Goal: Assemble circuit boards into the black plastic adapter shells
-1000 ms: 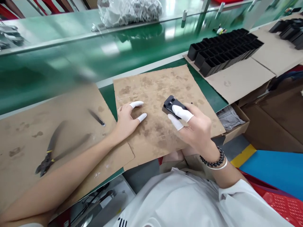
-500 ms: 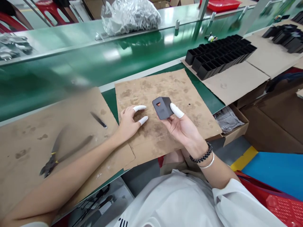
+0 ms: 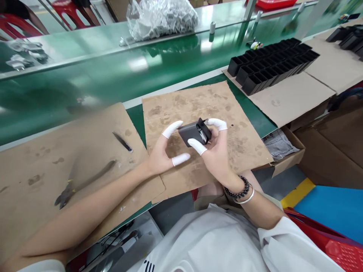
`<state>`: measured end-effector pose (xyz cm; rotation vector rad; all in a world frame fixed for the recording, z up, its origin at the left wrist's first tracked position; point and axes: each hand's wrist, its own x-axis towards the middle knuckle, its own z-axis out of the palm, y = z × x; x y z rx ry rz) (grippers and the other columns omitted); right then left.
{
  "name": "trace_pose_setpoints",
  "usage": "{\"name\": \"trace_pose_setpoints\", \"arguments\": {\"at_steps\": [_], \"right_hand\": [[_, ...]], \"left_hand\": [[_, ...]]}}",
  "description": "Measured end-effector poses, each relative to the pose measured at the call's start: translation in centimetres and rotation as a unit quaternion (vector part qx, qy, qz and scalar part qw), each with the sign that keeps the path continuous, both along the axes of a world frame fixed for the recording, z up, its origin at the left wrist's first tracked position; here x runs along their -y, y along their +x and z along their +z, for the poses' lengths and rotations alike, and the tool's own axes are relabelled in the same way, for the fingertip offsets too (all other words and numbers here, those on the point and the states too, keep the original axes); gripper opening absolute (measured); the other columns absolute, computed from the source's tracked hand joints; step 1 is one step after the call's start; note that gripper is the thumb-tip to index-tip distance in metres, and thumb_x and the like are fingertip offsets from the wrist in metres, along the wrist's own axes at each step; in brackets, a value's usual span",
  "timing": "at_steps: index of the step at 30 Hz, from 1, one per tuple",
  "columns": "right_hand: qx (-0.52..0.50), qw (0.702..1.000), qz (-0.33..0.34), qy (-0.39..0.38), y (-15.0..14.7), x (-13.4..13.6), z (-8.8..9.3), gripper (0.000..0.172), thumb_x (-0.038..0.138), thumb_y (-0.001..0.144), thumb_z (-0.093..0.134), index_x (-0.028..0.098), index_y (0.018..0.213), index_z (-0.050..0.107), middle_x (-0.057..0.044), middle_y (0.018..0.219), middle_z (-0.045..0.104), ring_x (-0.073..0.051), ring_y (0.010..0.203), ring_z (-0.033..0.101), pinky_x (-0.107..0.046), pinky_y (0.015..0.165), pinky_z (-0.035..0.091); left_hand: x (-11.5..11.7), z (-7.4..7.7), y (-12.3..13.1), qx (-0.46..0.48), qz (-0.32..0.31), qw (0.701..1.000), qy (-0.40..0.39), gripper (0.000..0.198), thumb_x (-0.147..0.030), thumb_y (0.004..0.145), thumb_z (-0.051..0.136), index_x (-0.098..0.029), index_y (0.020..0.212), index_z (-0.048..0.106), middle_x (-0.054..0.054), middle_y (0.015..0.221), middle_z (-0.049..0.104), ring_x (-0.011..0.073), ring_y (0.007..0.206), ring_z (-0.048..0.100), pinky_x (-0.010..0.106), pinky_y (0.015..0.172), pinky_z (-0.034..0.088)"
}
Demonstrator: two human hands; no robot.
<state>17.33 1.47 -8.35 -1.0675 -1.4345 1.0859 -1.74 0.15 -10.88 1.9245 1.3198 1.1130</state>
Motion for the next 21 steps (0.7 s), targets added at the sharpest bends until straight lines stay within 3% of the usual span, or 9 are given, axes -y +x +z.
{"name": "trace_pose_setpoints", "arguments": {"at_steps": [2, 5, 10, 13, 16, 21], "right_hand": [[0.077, 0.996, -0.021, 0.049, -0.1, 0.4, -1.3, 0.052, 0.033, 0.084, 0.078, 0.027, 0.125, 0.046, -0.009, 0.123, 0.067, -0.024, 0.114, 0.071, -0.040, 0.096, 0.064], [0.175, 0.981, -0.008, 0.078, -0.1, 1.0, -2.1, 0.042, 0.034, 0.089, 0.074, 0.025, 0.124, 0.053, -0.009, 0.116, 0.071, -0.026, 0.108, 0.073, -0.042, 0.090, 0.065], [0.252, 0.938, 0.012, 0.237, 0.0, 0.9, -0.9, 0.011, 0.024, 0.098, 0.065, 0.024, 0.109, 0.068, -0.009, 0.117, 0.079, -0.024, 0.107, 0.077, -0.038, 0.092, 0.065], [0.294, 0.904, 0.054, 0.307, 0.7, -0.1, 0.1, 0.017, 0.016, 0.097, 0.065, 0.024, 0.110, 0.072, -0.006, 0.115, 0.081, -0.023, 0.104, 0.079, -0.035, 0.088, 0.067], [0.318, 0.872, 0.097, 0.361, 1.7, -1.2, 0.8, 0.018, 0.014, 0.097, 0.065, 0.024, 0.109, 0.075, -0.005, 0.112, 0.082, -0.021, 0.095, 0.080, -0.031, 0.079, 0.067], [0.349, 0.845, 0.115, 0.389, 2.5, -1.6, 1.0, 0.025, 0.006, 0.093, 0.062, 0.024, 0.102, 0.076, -0.004, 0.114, 0.082, -0.019, 0.084, 0.079, -0.028, 0.065, 0.063]], "left_hand": [[0.5, -0.1, 0.5, -0.024, 0.005, 1.000, 0.017, 0.081, -0.047, 0.081, 0.079, -0.022, 0.150, 0.045, 0.016, 0.156, 0.055, 0.0326, 0.145, 0.053, 0.047, 0.121, 0.044], [0.7, -0.2, 0.9, -0.078, 0.044, 0.995, 0.043, 0.056, -0.040, 0.085, 0.076, -0.019, 0.134, 0.059, 0.015, 0.139, 0.069, 0.0323, 0.132, 0.064, 0.049, 0.114, 0.048], [0.2, 0.1, 0.6, -0.100, 0.025, 0.995, 0.015, 0.038, -0.036, 0.084, 0.079, -0.018, 0.116, 0.069, 0.011, 0.118, 0.079, 0.0282, 0.107, 0.073, 0.044, 0.102, 0.052], [-0.1, 0.2, 0.4, -0.101, 0.024, 0.994, -0.015, 0.035, -0.039, 0.084, 0.082, -0.020, 0.112, 0.072, 0.008, 0.107, 0.081, 0.0260, 0.097, 0.073, 0.042, 0.098, 0.052], [-0.5, 0.4, 0.2, -0.090, 0.020, 0.995, -0.034, 0.038, -0.042, 0.082, 0.085, -0.022, 0.112, 0.075, 0.007, 0.107, 0.082, 0.0262, 0.099, 0.072, 0.043, 0.100, 0.051], [-0.7, 0.4, 0.0, -0.077, 0.005, 0.996, -0.041, 0.038, -0.045, 0.082, 0.084, -0.021, 0.110, 0.075, 0.006, 0.110, 0.083, 0.0239, 0.095, 0.073, 0.044, 0.109, 0.045]]}}
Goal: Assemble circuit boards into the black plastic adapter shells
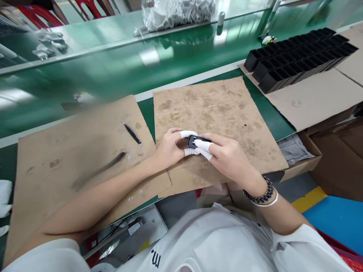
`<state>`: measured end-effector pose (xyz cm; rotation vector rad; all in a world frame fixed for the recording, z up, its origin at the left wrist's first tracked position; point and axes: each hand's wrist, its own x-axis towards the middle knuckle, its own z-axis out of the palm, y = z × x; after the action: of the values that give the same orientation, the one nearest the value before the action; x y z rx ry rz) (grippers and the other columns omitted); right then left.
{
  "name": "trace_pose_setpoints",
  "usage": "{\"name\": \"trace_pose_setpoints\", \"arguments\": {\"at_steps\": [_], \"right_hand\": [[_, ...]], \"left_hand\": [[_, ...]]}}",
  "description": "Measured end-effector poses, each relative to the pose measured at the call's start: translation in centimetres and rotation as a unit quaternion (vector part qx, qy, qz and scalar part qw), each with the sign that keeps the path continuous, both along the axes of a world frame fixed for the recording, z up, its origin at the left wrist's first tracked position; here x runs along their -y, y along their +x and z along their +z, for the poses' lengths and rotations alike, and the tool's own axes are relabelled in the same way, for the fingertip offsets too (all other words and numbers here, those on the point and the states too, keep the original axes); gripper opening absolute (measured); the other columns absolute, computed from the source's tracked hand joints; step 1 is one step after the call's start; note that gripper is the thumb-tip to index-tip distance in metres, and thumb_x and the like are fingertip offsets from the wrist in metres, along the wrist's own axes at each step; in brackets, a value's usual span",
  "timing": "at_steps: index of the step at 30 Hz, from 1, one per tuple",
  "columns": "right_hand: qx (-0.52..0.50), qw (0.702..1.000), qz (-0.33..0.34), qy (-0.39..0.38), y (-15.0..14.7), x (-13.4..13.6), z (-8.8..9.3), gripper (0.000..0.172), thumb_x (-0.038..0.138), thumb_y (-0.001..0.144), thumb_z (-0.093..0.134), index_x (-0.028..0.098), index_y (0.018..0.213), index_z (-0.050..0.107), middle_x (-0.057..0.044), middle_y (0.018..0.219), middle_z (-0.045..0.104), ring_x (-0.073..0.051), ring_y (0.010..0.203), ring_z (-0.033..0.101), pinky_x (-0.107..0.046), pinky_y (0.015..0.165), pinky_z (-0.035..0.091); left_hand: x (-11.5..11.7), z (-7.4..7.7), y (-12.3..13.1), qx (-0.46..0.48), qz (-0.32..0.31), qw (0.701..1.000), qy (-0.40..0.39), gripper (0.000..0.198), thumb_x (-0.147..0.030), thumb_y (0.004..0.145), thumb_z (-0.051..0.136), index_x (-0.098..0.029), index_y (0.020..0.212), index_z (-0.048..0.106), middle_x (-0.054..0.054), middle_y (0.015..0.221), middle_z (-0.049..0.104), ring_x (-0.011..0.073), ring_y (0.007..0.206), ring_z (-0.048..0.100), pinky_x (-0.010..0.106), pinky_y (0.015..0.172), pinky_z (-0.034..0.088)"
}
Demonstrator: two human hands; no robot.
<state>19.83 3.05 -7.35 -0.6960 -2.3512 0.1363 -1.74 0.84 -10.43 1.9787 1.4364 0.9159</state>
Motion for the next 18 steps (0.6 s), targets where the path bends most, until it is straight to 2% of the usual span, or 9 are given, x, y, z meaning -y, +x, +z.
{"name": "trace_pose_setpoints", "arguments": {"at_steps": [4, 6, 9, 11, 12, 14, 16, 17, 18], "right_hand": [[0.038, 0.998, -0.038, -0.027, -0.5, 0.5, 0.3, 0.026, 0.006, 0.093, 0.057, 0.023, 0.094, 0.077, -0.005, 0.120, 0.081, -0.021, 0.087, 0.080, -0.030, 0.067, 0.064], [0.070, 0.995, -0.042, -0.049, -0.8, 0.5, 0.5, 0.024, 0.009, 0.095, 0.057, 0.021, 0.096, 0.077, -0.008, 0.130, 0.077, -0.025, 0.094, 0.081, -0.035, 0.072, 0.066], [0.080, 0.994, -0.032, -0.066, -0.9, 0.3, 0.2, 0.015, 0.018, 0.095, 0.063, 0.021, 0.104, 0.075, -0.011, 0.134, 0.074, -0.033, 0.103, 0.080, -0.043, 0.078, 0.067], [0.046, 0.996, -0.023, -0.071, -0.7, -0.1, -0.7, 0.014, 0.024, 0.095, 0.068, 0.021, 0.108, 0.073, -0.012, 0.126, 0.077, -0.034, 0.104, 0.079, -0.046, 0.081, 0.067], [0.023, 0.997, -0.013, -0.075, -0.7, -0.3, -1.3, 0.015, 0.026, 0.095, 0.069, 0.022, 0.109, 0.071, -0.012, 0.121, 0.079, -0.034, 0.103, 0.079, -0.046, 0.081, 0.067], [-0.024, 0.996, 0.014, -0.084, -0.7, -0.7, -2.8, 0.015, 0.026, 0.096, 0.067, 0.023, 0.111, 0.069, -0.011, 0.112, 0.079, -0.030, 0.097, 0.079, -0.042, 0.077, 0.067], [-0.058, 0.994, 0.033, -0.086, -0.6, -1.0, -3.9, 0.015, 0.024, 0.097, 0.066, 0.023, 0.111, 0.066, -0.010, 0.105, 0.077, -0.027, 0.092, 0.078, -0.039, 0.073, 0.066], [-0.070, 0.993, 0.038, -0.088, -0.6, -1.1, -4.2, 0.015, 0.024, 0.097, 0.066, 0.023, 0.112, 0.066, -0.009, 0.104, 0.076, -0.027, 0.090, 0.078, -0.038, 0.072, 0.065], [-0.078, 0.992, 0.040, -0.095, -0.6, -1.1, -4.5, 0.015, 0.024, 0.096, 0.067, 0.024, 0.111, 0.066, -0.009, 0.103, 0.076, -0.026, 0.089, 0.077, -0.037, 0.071, 0.065]], "left_hand": [[0.2, -0.4, 0.3, -0.018, 0.002, 1.000, 0.003, 0.036, -0.044, 0.084, 0.082, -0.020, 0.110, 0.075, 0.007, 0.108, 0.083, 0.0235, 0.090, 0.074, 0.047, 0.116, 0.040], [0.1, 0.2, 0.3, -0.026, -0.009, 1.000, -0.002, 0.032, -0.042, 0.086, 0.080, -0.019, 0.107, 0.076, 0.006, 0.106, 0.083, 0.0239, 0.091, 0.075, 0.047, 0.116, 0.041], [-1.2, 2.7, -1.5, -0.053, -0.122, 0.989, -0.068, 0.025, -0.039, 0.089, 0.074, -0.022, 0.108, 0.077, 0.003, 0.104, 0.083, 0.0236, 0.094, 0.075, 0.041, 0.104, 0.050], [-2.8, 5.0, -5.0, -0.082, -0.178, 0.974, -0.113, 0.034, -0.041, 0.088, 0.073, -0.025, 0.117, 0.076, 0.003, 0.118, 0.081, 0.0248, 0.106, 0.074, 0.037, 0.100, 0.053], [-3.6, 6.0, -7.5, -0.097, -0.139, 0.980, -0.107, 0.042, -0.044, 0.086, 0.074, -0.025, 0.123, 0.074, 0.005, 0.130, 0.077, 0.0262, 0.117, 0.072, 0.037, 0.104, 0.052], [-4.7, 7.3, -13.8, -0.115, 0.072, 0.990, -0.024, 0.052, -0.050, 0.089, 0.067, -0.021, 0.131, 0.070, 0.009, 0.141, 0.071, 0.0271, 0.132, 0.064, 0.041, 0.114, 0.044], [-4.7, 7.5, -20.8, -0.171, 0.300, 0.938, 0.038, 0.067, -0.057, 0.089, 0.060, -0.015, 0.142, 0.061, 0.015, 0.151, 0.061, 0.0275, 0.144, 0.052, 0.045, 0.121, 0.033], [-4.2, 7.0, -23.9, -0.203, 0.390, 0.898, 0.034, 0.078, -0.062, 0.088, 0.059, -0.012, 0.148, 0.054, 0.018, 0.158, 0.052, 0.0282, 0.150, 0.044, 0.046, 0.122, 0.028], [-3.5, 6.4, -26.6, -0.231, 0.444, 0.866, 0.008, 0.088, -0.066, 0.089, 0.054, -0.007, 0.153, 0.044, 0.022, 0.165, 0.041, 0.0290, 0.157, 0.033, 0.049, 0.121, 0.022]]}}
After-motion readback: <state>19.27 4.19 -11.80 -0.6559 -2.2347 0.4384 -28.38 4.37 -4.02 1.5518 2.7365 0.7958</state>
